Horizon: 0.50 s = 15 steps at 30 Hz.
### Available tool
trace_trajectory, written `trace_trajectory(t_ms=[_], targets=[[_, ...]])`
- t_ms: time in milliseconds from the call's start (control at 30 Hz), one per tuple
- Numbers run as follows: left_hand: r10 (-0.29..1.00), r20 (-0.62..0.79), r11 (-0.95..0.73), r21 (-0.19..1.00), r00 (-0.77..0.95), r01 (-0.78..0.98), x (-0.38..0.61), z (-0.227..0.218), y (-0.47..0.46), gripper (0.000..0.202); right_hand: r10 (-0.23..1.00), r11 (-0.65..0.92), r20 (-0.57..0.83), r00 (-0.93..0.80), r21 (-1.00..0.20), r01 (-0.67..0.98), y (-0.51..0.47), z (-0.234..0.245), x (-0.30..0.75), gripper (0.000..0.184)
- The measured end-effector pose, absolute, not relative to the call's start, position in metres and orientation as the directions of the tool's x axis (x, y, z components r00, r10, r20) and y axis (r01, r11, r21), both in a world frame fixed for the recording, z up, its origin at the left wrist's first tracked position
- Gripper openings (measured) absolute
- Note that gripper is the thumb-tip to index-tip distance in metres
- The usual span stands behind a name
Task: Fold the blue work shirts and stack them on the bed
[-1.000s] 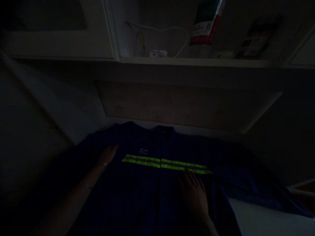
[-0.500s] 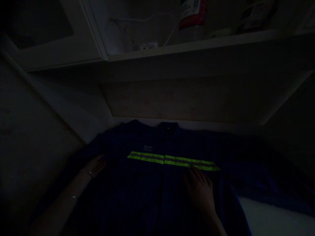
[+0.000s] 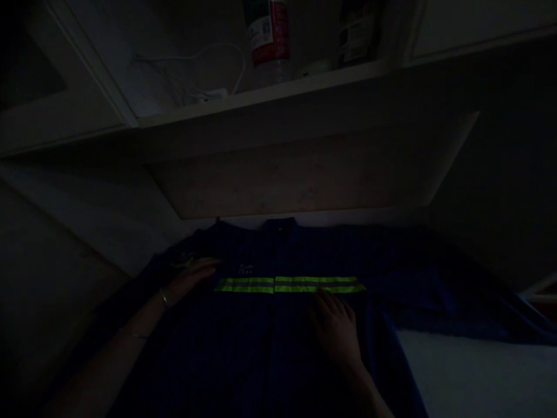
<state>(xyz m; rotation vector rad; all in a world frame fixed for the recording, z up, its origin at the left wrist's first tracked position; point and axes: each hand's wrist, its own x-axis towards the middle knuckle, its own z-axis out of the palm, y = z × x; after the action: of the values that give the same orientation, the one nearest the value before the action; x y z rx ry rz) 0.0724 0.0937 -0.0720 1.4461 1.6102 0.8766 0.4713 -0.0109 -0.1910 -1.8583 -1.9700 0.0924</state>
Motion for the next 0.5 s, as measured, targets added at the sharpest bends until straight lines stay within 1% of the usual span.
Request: trace_trajectory(t_ms=[33,67,133,200,233,267,367,400,500], targets=[[0.994,-0.099,0.055,0.81,0.043,0.583,0.083,-0.078,0.097,0.044,0.966,0.104,0.259,-0.013,-0.341,0.934,-0.011,-0.19,0.471,0.041],[0.991,-0.095,0.008,0.736,0.091,0.677,0.094,-0.085,0.102,0.049,0.966,0.106,0.257,-0.015,-0.347,0.932,-0.011,-0.189,0.471,0.041],[0.996,-0.054,-0.025,0.641,0.077,0.767,0.113,-0.103,0.111,0.056,0.966,0.108,0.26,-0.012,-0.358,0.928,-0.012,-0.187,0.47,0.041],[0.998,-0.013,-0.041,0.592,0.061,0.805,0.128,-0.124,0.117,0.061,0.963,0.111,0.27,-0.007,-0.369,0.923,-0.012,-0.186,0.47,0.04],[0.998,-0.008,-0.055,0.539,0.07,0.84,0.133,-0.135,0.118,0.063,0.962,0.111,0.275,-0.003,-0.377,0.92,-0.012,-0.185,0.47,0.04],[0.996,-0.005,-0.073,0.461,0.085,0.884,0.136,-0.146,0.118,0.064,0.961,0.109,0.278,0.002,-0.385,0.916,-0.012,-0.185,0.471,0.039],[0.992,-0.001,-0.125,0.173,0.127,0.977,0.138,-0.174,0.113,0.063,0.961,0.105,0.277,0.018,-0.423,0.9,-0.012,-0.186,0.471,0.038],[0.991,0.001,-0.136,0.11,0.136,0.985,0.137,-0.18,0.112,0.064,0.962,0.107,0.272,0.021,-0.445,0.889,-0.012,-0.187,0.47,0.038],[0.991,0.0,-0.136,0.068,0.136,0.988,0.132,-0.188,0.111,0.065,0.967,0.11,0.252,0.041,-0.557,0.823,-0.011,-0.187,0.467,0.037]])
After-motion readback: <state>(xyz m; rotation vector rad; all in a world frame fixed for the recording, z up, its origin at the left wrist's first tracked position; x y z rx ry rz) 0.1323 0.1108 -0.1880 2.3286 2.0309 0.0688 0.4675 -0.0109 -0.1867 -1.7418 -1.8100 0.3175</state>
